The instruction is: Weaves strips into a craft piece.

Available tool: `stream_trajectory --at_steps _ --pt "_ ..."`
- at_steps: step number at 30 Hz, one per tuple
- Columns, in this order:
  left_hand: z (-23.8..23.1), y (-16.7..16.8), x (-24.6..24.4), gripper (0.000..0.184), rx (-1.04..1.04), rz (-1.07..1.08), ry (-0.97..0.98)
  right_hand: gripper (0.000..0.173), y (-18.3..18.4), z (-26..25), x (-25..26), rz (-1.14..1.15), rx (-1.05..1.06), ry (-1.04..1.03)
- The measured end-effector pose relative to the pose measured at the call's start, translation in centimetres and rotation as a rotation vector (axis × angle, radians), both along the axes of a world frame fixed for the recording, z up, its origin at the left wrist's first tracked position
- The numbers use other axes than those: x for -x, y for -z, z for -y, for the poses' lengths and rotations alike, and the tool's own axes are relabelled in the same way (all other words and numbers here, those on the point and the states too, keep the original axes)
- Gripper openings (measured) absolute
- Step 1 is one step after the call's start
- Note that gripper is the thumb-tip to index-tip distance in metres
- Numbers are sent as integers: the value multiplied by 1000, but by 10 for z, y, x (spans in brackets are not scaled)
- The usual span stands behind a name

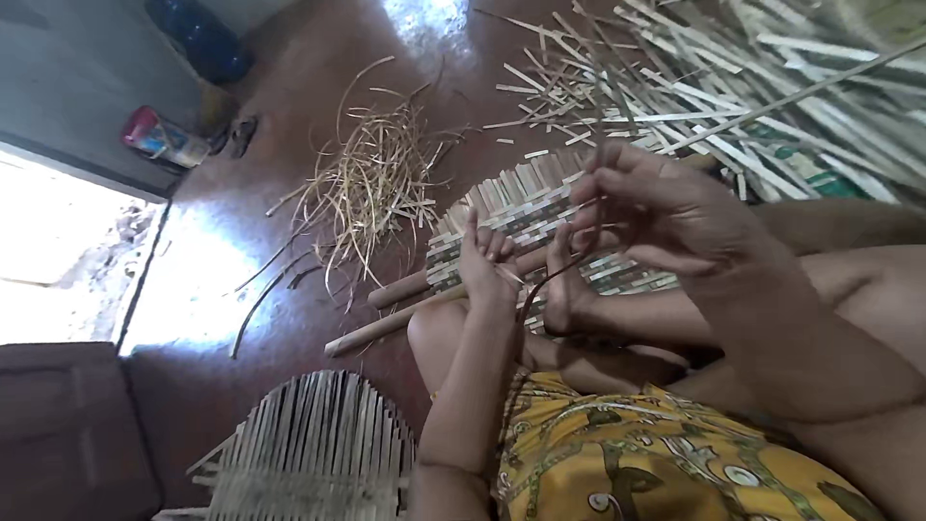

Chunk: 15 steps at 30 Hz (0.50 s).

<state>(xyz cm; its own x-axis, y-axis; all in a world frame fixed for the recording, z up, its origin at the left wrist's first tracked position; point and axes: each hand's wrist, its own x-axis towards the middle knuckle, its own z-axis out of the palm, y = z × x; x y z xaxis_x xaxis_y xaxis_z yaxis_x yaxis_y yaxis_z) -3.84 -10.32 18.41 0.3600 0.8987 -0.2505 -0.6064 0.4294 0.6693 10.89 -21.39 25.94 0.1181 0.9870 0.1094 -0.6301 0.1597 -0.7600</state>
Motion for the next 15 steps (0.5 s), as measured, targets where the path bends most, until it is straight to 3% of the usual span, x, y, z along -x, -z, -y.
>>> stream_trajectory --at_steps 2,4,6,11,15 --pt "-1 3 3 34 -3 -6 -31 17 -3 -1 -3 74 -90 127" --pt "16 -2 5 36 -188 -124 116 14 -1 -10 0 167 -83 333" --pt "33 -6 1 45 -384 -197 252 13 6 -21 4 183 -20 412" --pt "34 -17 -9 45 -351 -295 128 19 20 -21 29 34 205 123" --pt "27 -16 -5 48 -344 -163 138 16 19 -8 29 70 118 39"
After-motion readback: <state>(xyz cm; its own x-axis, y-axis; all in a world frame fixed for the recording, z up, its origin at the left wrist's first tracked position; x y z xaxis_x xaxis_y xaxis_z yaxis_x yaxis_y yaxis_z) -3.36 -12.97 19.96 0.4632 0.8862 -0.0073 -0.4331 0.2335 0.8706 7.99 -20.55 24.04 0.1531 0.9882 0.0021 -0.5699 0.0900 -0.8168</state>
